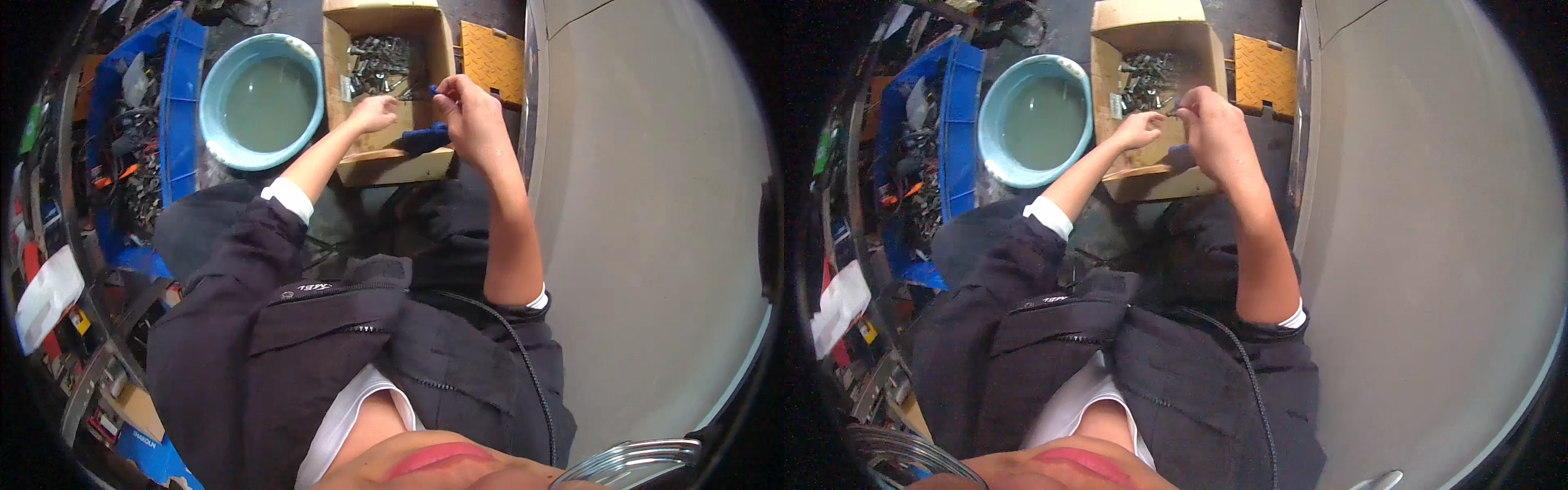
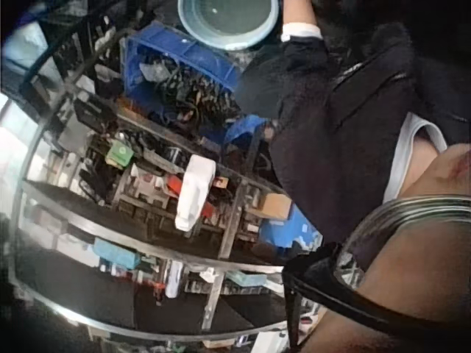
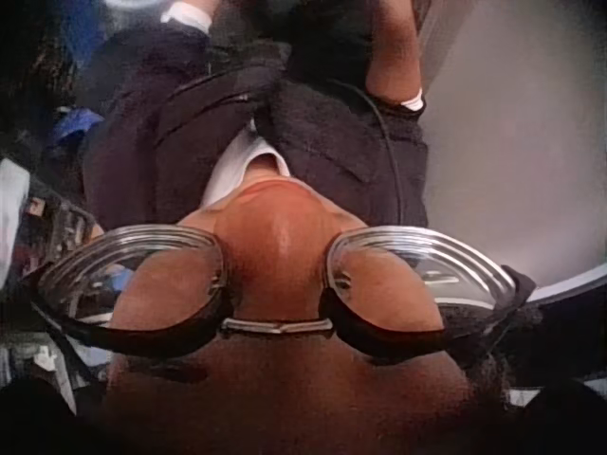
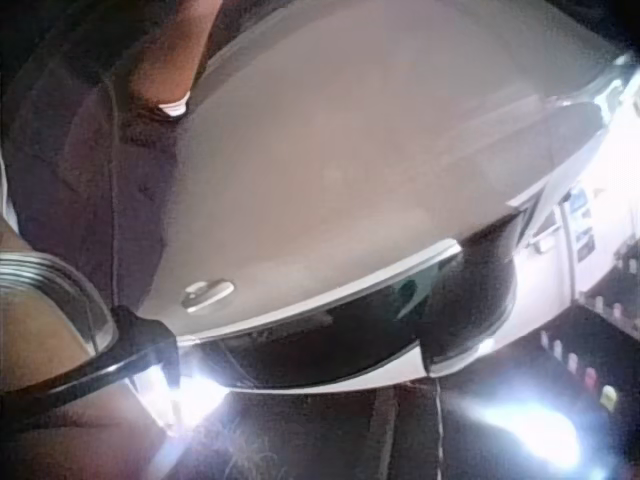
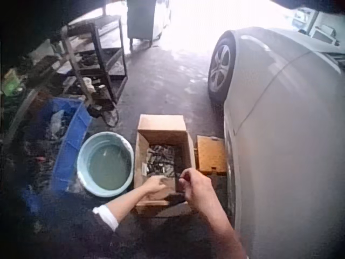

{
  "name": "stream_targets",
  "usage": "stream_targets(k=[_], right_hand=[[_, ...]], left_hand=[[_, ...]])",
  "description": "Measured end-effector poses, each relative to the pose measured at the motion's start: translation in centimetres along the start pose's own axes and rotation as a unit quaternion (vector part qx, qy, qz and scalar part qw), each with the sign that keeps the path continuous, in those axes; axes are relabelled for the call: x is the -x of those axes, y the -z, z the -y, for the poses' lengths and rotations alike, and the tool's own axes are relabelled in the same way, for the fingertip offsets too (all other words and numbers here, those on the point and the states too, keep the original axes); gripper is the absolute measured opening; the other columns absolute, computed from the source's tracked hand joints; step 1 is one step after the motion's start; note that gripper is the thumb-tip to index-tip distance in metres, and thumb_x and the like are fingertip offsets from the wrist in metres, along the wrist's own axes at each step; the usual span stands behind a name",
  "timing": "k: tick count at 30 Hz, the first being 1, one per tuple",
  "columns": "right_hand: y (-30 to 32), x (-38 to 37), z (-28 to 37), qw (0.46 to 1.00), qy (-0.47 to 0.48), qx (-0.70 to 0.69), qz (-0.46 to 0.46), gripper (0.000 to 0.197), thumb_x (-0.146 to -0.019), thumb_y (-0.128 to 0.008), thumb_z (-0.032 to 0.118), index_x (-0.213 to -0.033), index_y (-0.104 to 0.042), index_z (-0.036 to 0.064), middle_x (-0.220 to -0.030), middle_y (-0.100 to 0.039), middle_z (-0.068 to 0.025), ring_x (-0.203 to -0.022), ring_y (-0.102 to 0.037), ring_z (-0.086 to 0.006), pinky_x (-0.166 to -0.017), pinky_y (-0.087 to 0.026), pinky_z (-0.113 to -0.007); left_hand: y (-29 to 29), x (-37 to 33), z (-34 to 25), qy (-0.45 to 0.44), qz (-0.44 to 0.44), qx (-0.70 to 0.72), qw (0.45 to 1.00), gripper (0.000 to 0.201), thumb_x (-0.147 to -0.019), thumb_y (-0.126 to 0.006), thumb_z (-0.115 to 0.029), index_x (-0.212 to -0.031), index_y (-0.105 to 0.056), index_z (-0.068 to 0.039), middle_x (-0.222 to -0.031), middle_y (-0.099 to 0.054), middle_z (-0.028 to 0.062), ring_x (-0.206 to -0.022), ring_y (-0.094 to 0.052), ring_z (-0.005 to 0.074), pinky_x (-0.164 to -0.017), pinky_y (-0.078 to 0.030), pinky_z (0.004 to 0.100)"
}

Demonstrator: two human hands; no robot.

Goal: The person repeatedly picks small metallic parts from a cardboard box, wipes them with a blue cloth, and places them back into the box. The person occasionally dips the cloth into a basin of water to clean it before continuing to wipe the parts.

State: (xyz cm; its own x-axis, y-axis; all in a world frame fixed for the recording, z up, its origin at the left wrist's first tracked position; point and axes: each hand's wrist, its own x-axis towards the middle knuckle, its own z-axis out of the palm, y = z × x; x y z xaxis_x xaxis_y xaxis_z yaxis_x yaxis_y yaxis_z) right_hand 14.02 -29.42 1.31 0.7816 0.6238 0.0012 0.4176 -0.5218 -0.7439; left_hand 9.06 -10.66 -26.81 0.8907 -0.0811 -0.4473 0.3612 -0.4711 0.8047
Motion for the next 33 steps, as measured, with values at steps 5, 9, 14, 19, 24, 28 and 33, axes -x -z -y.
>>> stream_targets(k=[5,9,14,19,24,28,33], right_hand=[[-0.4,0.0,-1.3,0.989,-0.058,0.094,0.101,0.014,-0.090,-0.067,0.009,-0.100,-0.069,0.0003,-0.097,-0.069,-0.0209,-0.094,-0.068,-0.0359,-0.084,-0.054,-0.041],[-1.2,0.6,-2.6,0.985,-0.024,0.117,0.123,0.013,-0.090,-0.064,0.017,-0.091,-0.063,0.0034,-0.092,-0.064,-0.0176,-0.092,-0.065,-0.0386,-0.080,-0.053,-0.049],[-1.6,0.8,-1.4,0.986,-0.015,0.122,0.114,0.010,-0.083,-0.063,0.006,-0.092,-0.060,0.0026,-0.092,-0.063,-0.0159,-0.091,-0.066,-0.0360,-0.077,-0.055,-0.046],[-1.6,1.1,-1.8,0.985,-0.012,0.121,0.119,0.013,-0.079,-0.062,0.001,-0.091,-0.058,0.0019,-0.090,-0.063,-0.0164,-0.090,-0.066,-0.0354,-0.076,-0.056,-0.046],[-1.6,0.2,-1.3,0.984,-0.006,0.128,0.123,0.014,-0.083,-0.060,0.002,-0.096,-0.058,-0.0022,-0.091,-0.065,-0.0193,-0.090,-0.066,-0.0362,-0.075,-0.056,-0.046],[-1.3,-0.3,-1.8,0.989,0.005,0.121,0.080,0.015,-0.087,-0.061,0.007,-0.100,-0.064,0.0016,-0.092,-0.066,-0.0201,-0.091,-0.066,-0.0394,-0.080,-0.054,-0.049],[-1.1,-2.1,-1.8,0.997,-0.029,0.076,-0.009,0.024,-0.085,-0.068,0.011,-0.108,-0.065,0.0023,-0.098,-0.067,-0.0233,-0.094,-0.065,-0.0419,-0.083,-0.052,-0.050]], left_hand=[[-2.2,-4.9,2.2,0.078,-0.150,-0.298,0.939,0.035,-0.085,-0.066,-0.029,-0.113,-0.068,-0.009,-0.118,-0.063,0.0165,-0.108,-0.065,0.0347,-0.091,-0.054,0.0468],[-3.2,-9.5,3.7,0.140,-0.145,-0.329,0.923,0.034,-0.084,-0.068,-0.034,-0.107,-0.069,-0.008,-0.119,-0.062,0.0152,-0.107,-0.065,0.0340,-0.087,-0.055,0.0462],[-3.9,-12.6,4.8,0.172,-0.124,-0.357,0.910,0.030,-0.094,-0.053,-0.022,-0.116,-0.070,-0.009,-0.131,-0.057,0.0160,-0.111,-0.064,0.0345,-0.085,-0.056,0.0455],[-3.6,-13.7,5.2,0.151,-0.131,-0.366,0.909,0.025,-0.092,-0.057,-0.018,-0.109,-0.071,-0.006,-0.128,-0.058,0.0140,-0.110,-0.065,0.0319,-0.082,-0.057,0.0440],[-4.1,-11.8,5.9,0.054,-0.251,-0.362,0.896,0.022,-0.088,-0.063,-0.022,-0.102,-0.067,-0.004,-0.115,-0.056,0.0126,-0.104,-0.063,0.0309,-0.079,-0.058,0.0438],[-1.3,-9.0,2.5,0.116,-0.183,-0.133,0.967,0.034,-0.091,-0.065,-0.035,-0.103,-0.069,-0.003,-0.109,-0.069,0.0201,-0.101,-0.068,0.0351,-0.086,-0.054,0.0465],[6.4,-1.0,-6.2,0.044,-0.154,0.064,0.985,0.041,-0.091,-0.071,-0.042,-0.101,-0.073,-0.003,-0.089,-0.075,0.0093,-0.078,-0.071,0.0150,-0.075,-0.055,0.0312]])
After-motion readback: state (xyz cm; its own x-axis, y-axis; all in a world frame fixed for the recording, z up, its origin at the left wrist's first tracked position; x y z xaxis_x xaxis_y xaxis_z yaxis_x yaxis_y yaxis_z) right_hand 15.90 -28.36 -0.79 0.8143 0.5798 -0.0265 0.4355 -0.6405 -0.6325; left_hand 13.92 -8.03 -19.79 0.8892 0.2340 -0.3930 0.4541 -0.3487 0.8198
